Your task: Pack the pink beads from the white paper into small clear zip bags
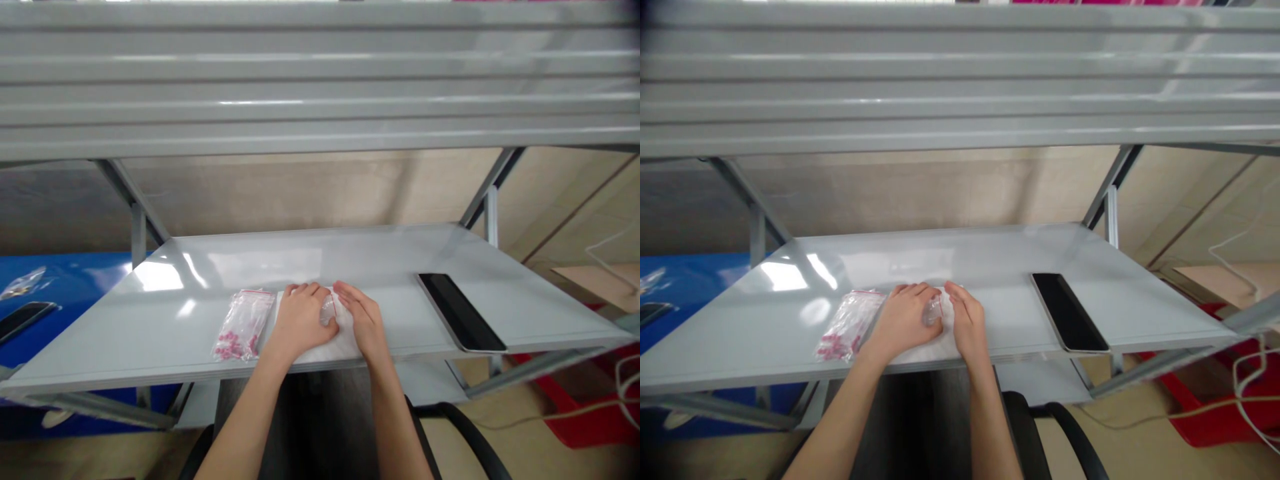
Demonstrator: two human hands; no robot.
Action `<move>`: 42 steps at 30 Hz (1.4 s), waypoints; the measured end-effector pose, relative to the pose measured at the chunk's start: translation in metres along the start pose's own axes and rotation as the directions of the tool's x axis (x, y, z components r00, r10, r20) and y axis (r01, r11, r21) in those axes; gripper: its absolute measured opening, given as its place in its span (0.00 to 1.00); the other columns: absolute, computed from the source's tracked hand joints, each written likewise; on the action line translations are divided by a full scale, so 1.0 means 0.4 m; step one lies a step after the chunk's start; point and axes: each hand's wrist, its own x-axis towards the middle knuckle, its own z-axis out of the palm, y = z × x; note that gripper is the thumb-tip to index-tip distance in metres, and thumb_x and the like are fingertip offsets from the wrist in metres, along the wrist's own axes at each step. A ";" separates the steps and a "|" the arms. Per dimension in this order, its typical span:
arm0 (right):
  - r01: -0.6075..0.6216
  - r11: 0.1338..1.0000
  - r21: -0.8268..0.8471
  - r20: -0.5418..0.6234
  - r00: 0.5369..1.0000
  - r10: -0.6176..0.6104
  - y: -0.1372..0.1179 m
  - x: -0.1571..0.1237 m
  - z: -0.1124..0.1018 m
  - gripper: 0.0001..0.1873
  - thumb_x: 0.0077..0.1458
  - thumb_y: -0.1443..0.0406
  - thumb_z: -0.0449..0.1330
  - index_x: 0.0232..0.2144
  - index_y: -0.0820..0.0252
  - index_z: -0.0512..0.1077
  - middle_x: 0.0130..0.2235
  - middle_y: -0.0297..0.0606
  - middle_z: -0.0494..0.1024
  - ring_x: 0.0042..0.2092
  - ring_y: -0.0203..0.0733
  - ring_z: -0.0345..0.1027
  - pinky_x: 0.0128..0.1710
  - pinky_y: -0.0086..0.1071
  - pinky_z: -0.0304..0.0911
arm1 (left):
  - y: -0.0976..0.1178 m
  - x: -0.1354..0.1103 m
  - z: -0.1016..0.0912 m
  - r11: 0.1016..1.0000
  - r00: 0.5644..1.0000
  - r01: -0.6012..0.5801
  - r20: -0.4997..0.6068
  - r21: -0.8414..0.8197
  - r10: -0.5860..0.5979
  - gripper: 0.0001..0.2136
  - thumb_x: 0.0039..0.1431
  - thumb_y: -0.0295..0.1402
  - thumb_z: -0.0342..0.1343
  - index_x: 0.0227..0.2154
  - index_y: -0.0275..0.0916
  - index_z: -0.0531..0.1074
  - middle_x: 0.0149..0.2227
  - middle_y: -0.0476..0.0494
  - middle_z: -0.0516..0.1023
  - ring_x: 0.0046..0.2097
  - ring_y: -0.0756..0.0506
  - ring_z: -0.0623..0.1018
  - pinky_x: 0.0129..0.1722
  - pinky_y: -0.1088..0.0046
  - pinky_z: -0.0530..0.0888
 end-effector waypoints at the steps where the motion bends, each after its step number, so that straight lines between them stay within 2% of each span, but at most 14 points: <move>1: 0.000 1.000 -0.001 -0.001 1.000 0.000 0.002 -0.001 -0.001 0.21 0.55 0.61 0.54 0.46 0.61 0.81 0.50 0.48 0.83 0.53 0.54 0.77 0.58 0.50 0.68 | 0.000 0.001 0.000 1.000 1.000 -0.002 0.005 0.008 0.002 0.16 0.53 0.36 0.58 0.44 0.37 0.77 0.43 0.39 0.81 0.47 0.33 0.80 0.54 0.50 0.70; 7: 0.010 0.999 -0.041 -0.022 1.000 -0.011 0.007 -0.009 -0.001 0.19 0.56 0.62 0.56 0.45 0.60 0.81 0.50 0.46 0.83 0.54 0.54 0.75 0.62 0.51 0.63 | 0.003 0.007 0.000 0.999 0.999 -0.017 0.028 0.046 0.016 0.17 0.53 0.36 0.58 0.45 0.38 0.77 0.45 0.40 0.81 0.49 0.34 0.79 0.57 0.49 0.67; 24: 0.043 0.992 -0.121 -0.031 0.998 -0.047 0.003 -0.012 0.003 0.23 0.53 0.64 0.52 0.47 0.60 0.81 0.51 0.45 0.82 0.54 0.53 0.75 0.61 0.50 0.64 | 0.010 0.030 -0.020 0.989 0.996 -0.063 0.072 0.131 0.054 0.17 0.54 0.38 0.58 0.46 0.38 0.77 0.44 0.39 0.81 0.49 0.34 0.77 0.58 0.48 0.65; 31: 0.050 0.989 -0.142 -0.026 0.998 -0.054 -0.010 -0.013 0.002 0.23 0.54 0.65 0.52 0.47 0.60 0.80 0.51 0.45 0.82 0.53 0.53 0.75 0.59 0.49 0.65 | 0.020 0.058 -0.038 0.978 0.987 -0.130 0.120 0.161 0.111 0.14 0.52 0.38 0.60 0.40 0.37 0.79 0.42 0.35 0.82 0.50 0.31 0.76 0.58 0.45 0.64; 42: 0.032 0.990 -0.135 -0.026 0.999 -0.036 -0.003 -0.016 0.001 0.23 0.54 0.64 0.54 0.49 0.61 0.79 0.52 0.46 0.82 0.54 0.54 0.75 0.60 0.49 0.64 | 0.009 0.043 -0.049 0.977 0.990 -0.105 0.116 0.188 0.084 0.14 0.52 0.38 0.60 0.40 0.37 0.79 0.42 0.35 0.81 0.50 0.31 0.76 0.58 0.43 0.63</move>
